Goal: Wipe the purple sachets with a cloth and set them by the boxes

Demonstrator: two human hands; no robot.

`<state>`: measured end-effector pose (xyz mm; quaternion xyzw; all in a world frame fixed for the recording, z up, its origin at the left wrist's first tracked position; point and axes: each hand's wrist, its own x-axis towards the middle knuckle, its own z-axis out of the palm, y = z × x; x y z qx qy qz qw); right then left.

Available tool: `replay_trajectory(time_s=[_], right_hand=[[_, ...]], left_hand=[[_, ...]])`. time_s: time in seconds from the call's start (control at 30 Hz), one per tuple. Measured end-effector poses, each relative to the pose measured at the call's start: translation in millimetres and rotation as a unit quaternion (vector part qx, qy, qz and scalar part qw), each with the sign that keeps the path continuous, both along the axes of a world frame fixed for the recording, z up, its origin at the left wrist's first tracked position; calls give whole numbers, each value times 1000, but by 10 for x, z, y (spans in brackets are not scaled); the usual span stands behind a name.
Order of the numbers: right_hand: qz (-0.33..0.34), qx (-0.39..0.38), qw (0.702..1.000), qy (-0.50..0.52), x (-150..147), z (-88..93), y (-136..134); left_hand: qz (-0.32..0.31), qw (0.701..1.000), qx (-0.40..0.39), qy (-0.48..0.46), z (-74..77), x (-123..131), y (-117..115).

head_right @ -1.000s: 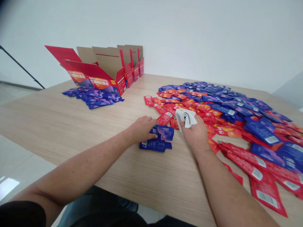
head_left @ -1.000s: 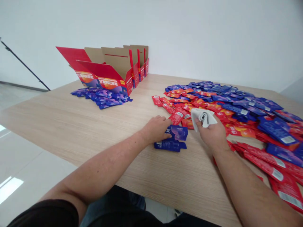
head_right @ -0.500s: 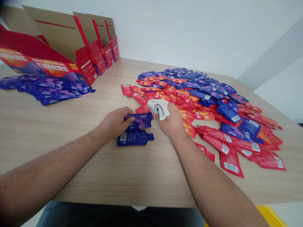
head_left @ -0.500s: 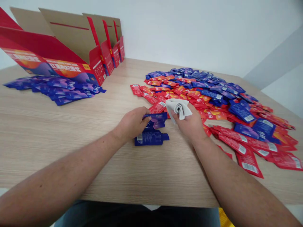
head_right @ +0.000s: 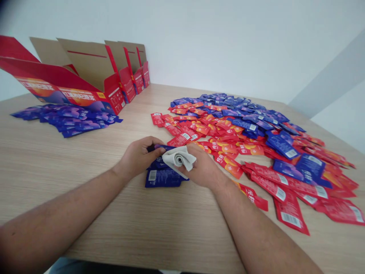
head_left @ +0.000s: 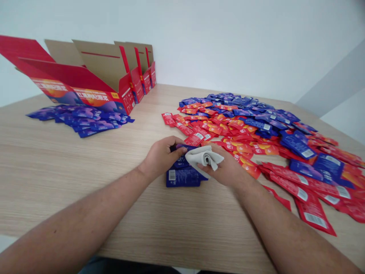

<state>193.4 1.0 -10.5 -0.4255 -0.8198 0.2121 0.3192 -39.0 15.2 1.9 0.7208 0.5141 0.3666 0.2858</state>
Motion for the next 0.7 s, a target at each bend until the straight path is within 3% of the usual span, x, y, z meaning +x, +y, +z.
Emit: replay_trajectory(time_s=[0.1, 0.2, 0.3, 0.37, 0.43, 0.53, 0.7], right_hand=[[-72, -84, 989, 93, -55, -29, -21], [-120, -169, 937, 282, -163, -80, -33], [-120, -234, 856, 444, -278, -137, -54], [-102, -262, 838, 467, -329, -175, -83], [-75, -273, 847, 450, -353, -211, -124], [-41, -267, 884, 382, -361, -246, -184], [5, -232, 937, 261, -359, -185, -226]], left_hand=[[37, 985, -50, -163, -18, 10, 20], [11, 923, -130, -361, -36, 46, 13], [-3, 897, -164, -411, -55, 100, -16], [9, 905, -159, -395, -63, 133, -39], [23, 912, -147, -381, -64, 153, -59], [40, 921, -140, -361, -55, 148, -72], [65, 960, -106, -249, -79, 95, -55]])
